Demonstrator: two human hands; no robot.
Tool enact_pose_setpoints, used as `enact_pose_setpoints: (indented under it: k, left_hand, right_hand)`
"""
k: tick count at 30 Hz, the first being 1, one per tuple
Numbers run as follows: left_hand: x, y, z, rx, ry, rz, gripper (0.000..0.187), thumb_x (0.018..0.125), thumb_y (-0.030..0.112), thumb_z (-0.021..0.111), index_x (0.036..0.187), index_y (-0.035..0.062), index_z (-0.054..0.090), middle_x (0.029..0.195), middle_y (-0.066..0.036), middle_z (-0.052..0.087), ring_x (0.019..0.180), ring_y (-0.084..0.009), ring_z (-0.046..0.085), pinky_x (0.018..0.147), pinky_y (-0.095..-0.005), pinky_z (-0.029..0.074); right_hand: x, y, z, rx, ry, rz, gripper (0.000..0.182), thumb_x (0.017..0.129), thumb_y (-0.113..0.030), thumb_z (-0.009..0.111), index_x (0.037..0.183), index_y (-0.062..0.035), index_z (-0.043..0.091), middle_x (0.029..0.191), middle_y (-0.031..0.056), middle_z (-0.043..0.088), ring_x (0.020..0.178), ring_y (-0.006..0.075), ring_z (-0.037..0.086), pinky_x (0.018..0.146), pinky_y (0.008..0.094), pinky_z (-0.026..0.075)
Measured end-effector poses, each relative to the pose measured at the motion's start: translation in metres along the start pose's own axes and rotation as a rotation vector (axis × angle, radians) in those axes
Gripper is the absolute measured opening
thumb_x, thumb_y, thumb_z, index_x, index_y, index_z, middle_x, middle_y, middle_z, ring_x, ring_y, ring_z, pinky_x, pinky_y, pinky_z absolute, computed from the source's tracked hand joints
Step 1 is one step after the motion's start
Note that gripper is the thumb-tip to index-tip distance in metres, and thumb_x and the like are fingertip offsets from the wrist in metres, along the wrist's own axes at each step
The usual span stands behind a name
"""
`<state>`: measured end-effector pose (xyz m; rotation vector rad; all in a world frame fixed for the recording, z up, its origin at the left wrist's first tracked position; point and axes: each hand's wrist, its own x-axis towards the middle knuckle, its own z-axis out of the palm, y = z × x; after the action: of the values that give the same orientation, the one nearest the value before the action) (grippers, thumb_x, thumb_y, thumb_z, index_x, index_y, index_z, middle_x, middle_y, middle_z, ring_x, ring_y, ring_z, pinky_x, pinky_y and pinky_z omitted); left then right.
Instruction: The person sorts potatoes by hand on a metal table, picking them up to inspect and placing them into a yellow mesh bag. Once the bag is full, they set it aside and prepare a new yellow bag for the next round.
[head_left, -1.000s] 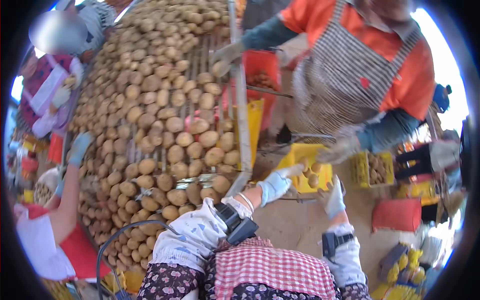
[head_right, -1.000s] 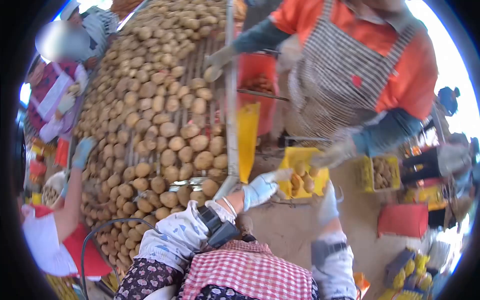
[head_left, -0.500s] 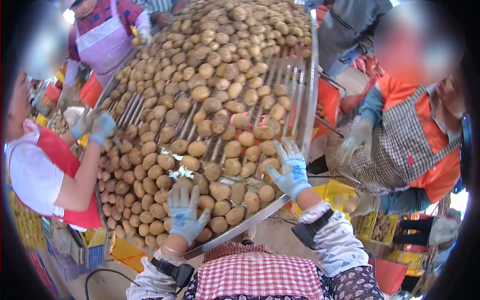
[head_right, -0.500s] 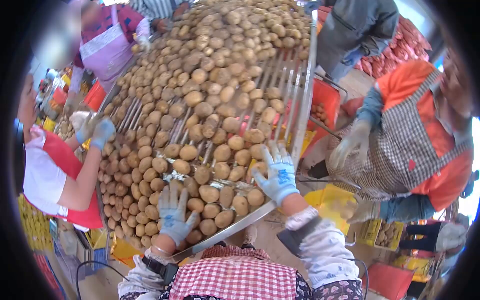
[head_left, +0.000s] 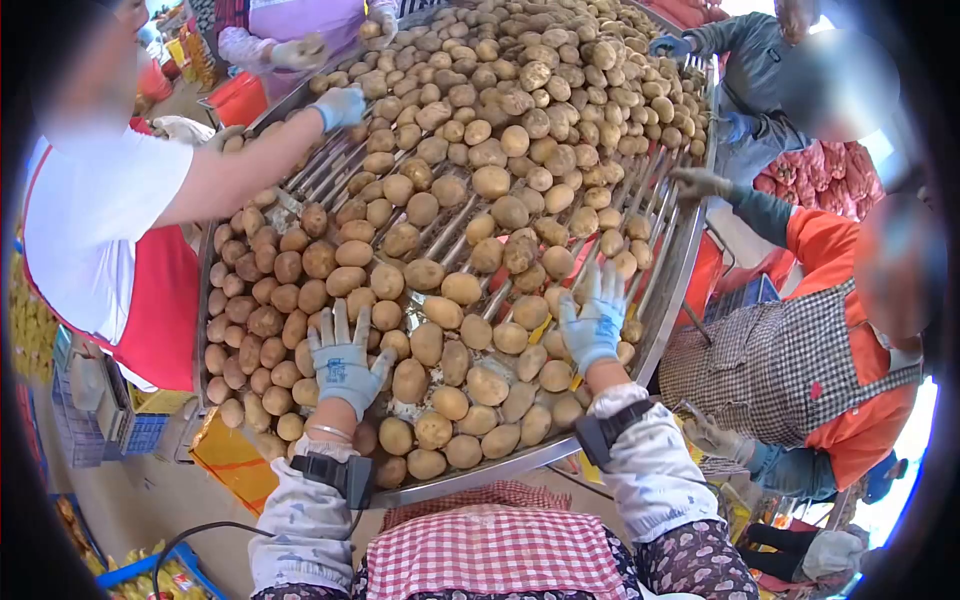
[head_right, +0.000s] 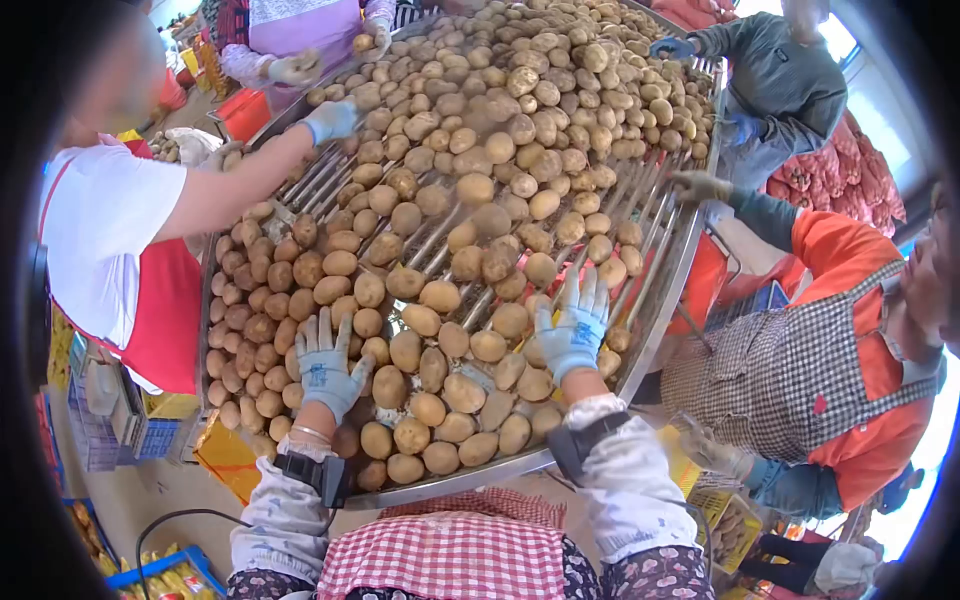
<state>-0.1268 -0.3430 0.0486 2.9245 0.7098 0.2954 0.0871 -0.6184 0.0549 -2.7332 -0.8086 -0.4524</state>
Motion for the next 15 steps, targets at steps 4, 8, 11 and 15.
enact_pose_setpoints:
  k: [4,8,11,15]
  left_hand:
    - [-0.064,-0.011,-0.030,-0.124,-0.178,0.060,0.072,0.079,0.038,0.061,0.141,0.0085,0.039,0.149,-0.020,0.030,0.137,-0.0436,0.025,0.112,-0.0569,0.015]
    - [-0.109,-0.018,-0.016,-0.053,-0.151,0.036,0.070,0.079,0.041,0.061,0.139,0.0103,0.043,0.149,-0.020,0.030,0.138,-0.0437,0.021,0.113,-0.0582,0.012]
    - [-0.106,-0.020,-0.005,-0.064,-0.090,-0.011,0.071,0.078,0.039,0.062,0.140,0.0105,0.043,0.149,-0.019,0.030,0.140,-0.0437,0.019,0.113,-0.0576,0.012]
    - [-0.103,-0.029,-0.006,-0.109,-0.054,-0.001,0.071,0.077,0.037,0.063,0.141,0.0112,0.042,0.150,-0.017,0.030,0.140,-0.0430,0.019,0.113,-0.0573,0.013]
  right_hand:
    - [-0.021,0.008,-0.033,0.166,-0.296,-0.201,0.063,0.077,-0.034,0.069,0.129,-0.0054,0.051,0.134,0.0196,0.050,0.124,0.0405,0.045,0.105,0.0471,0.035]
    - [0.033,0.016,-0.023,0.203,-0.053,-0.101,0.059,0.077,-0.028,0.070,0.128,-0.0065,0.051,0.120,0.0206,0.059,0.110,0.0368,0.056,0.097,0.0440,0.043]
    - [0.065,0.005,0.012,0.143,-0.028,0.042,0.056,0.079,-0.027,0.068,0.128,-0.0059,0.050,0.112,0.0214,0.063,0.103,0.0372,0.060,0.093,0.0442,0.046]
    - [0.058,0.015,0.035,0.658,-0.065,0.236,0.053,0.083,-0.033,0.067,0.125,-0.0044,0.053,0.106,0.0180,0.065,0.095,0.0304,0.063,0.081,0.0379,0.051]
